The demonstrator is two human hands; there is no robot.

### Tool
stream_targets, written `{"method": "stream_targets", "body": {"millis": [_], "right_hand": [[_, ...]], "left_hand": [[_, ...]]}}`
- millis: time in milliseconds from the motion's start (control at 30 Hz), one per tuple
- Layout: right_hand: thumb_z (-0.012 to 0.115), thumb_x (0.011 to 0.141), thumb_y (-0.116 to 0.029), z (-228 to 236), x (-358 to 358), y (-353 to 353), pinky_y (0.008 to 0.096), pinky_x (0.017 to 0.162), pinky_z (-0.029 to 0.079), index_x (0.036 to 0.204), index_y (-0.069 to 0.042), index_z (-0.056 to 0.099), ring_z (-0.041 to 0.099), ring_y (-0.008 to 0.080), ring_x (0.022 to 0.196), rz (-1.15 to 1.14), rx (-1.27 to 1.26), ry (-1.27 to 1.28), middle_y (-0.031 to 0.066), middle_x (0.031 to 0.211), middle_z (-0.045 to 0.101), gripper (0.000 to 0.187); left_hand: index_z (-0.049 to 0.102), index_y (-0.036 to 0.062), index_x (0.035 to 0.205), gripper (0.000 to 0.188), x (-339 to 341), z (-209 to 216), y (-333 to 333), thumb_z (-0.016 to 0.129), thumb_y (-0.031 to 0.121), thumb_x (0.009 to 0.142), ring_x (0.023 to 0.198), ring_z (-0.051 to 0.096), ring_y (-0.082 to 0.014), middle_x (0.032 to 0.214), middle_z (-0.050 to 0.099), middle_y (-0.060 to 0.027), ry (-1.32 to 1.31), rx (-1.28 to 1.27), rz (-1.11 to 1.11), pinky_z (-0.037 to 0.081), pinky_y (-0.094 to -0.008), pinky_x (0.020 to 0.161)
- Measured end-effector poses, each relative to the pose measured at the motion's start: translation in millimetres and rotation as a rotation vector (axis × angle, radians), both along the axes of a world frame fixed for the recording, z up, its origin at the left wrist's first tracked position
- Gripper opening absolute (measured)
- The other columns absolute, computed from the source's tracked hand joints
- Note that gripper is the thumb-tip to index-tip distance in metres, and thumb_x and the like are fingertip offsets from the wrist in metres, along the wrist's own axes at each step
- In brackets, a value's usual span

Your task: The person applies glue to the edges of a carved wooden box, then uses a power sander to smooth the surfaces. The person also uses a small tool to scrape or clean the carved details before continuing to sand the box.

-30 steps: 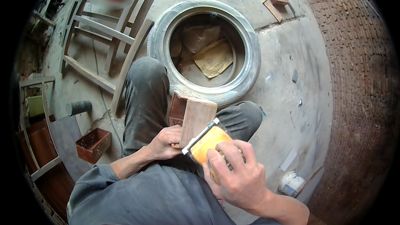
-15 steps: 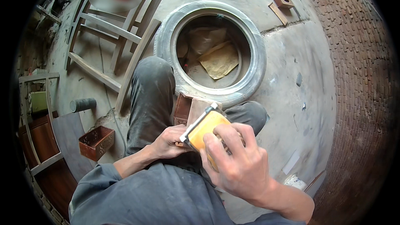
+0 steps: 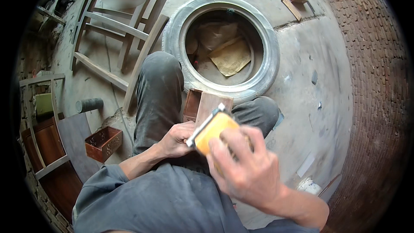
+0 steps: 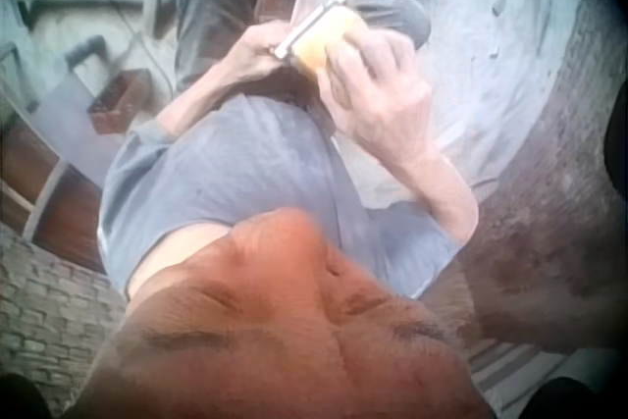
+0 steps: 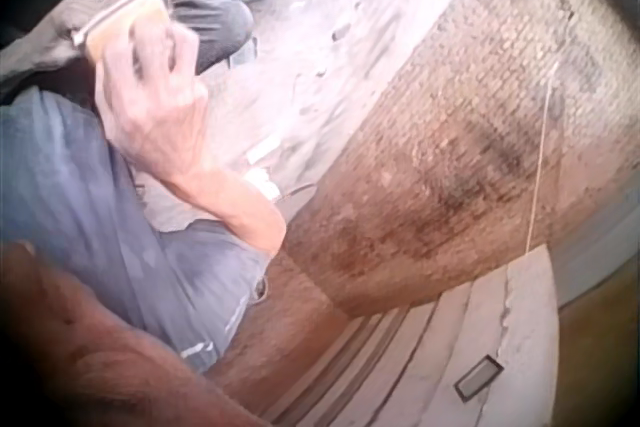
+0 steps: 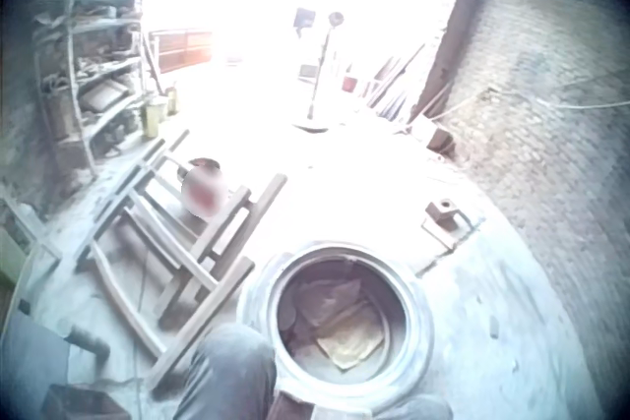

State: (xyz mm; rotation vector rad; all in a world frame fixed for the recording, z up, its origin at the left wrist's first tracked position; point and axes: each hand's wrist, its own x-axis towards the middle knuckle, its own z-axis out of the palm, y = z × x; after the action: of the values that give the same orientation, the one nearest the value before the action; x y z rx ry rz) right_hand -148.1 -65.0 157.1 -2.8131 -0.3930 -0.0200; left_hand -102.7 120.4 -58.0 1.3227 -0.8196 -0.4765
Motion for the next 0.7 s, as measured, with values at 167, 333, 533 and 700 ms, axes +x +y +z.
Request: {"method": "stream_targets", "body": {"millis": [167, 333, 533, 700], "right_hand": [[0.085, 0.074, -0.01, -2, 10, -4, 0.0417, 0.076, 0.057, 0.108, -0.006, 0.066, 0.065, 0.0343, 0.097, -0.045, 0.01, -0.036, 0.0122, 0.111, 0.063, 0.039], [0.082, 0.079, -0.01, -7, 55, -17, 0.0431, 0.082, 0.056, 0.11, -0.006, 0.064, 0.064, 0.0345, 0.099, -0.057, 0.012, -0.091, 0.0134, 0.113, 0.063, 0.036], [0.085, 0.073, -0.01, 0, 7, 0, 0.039, 0.07, 0.057, 0.111, -0.007, 0.068, 0.065, 0.032, 0.097, 0.044, 0.034, 0.006, 0.01, 0.113, 0.064, 0.043], [0.084, 0.074, -0.009, -4, 18, -7, 0.0396, 0.068, 0.057, 0.111, -0.008, 0.067, 0.066, 0.0323, 0.098, -0.002, -0.006, -0.043, 0.0104, 0.113, 0.064, 0.04]], "left_hand": [[0.072, 0.0037, 0.091, 0.016, -3, 0, -8, 0.085, 0.004, 0.081, 0.075, 0.064, -0.0265, 0.079, 0.063, -0.0068, -0.011, -0.055, 0.033, 0.047, -0.039, 0.07], [0.079, 0.0034, 0.102, 0.019, 4, 14, -9, 0.086, 0.005, 0.084, 0.083, 0.071, -0.0256, 0.088, 0.074, -0.0092, 0.067, -0.037, 0.035, 0.053, -0.0393, 0.077], [0.074, 0.0017, 0.094, 0.012, 10, -7, -4, 0.081, 0.003, 0.084, 0.072, 0.062, -0.0264, 0.078, 0.065, -0.0096, 0.042, -0.051, -0.004, 0.048, -0.0381, 0.069], [0.075, 0.002, 0.097, 0.017, 8, -3, -7, 0.085, 0.006, 0.083, 0.077, 0.066, -0.0257, 0.083, 0.07, -0.0091, 0.02, -0.057, 0.041, 0.05, -0.0378, 0.073]]}}
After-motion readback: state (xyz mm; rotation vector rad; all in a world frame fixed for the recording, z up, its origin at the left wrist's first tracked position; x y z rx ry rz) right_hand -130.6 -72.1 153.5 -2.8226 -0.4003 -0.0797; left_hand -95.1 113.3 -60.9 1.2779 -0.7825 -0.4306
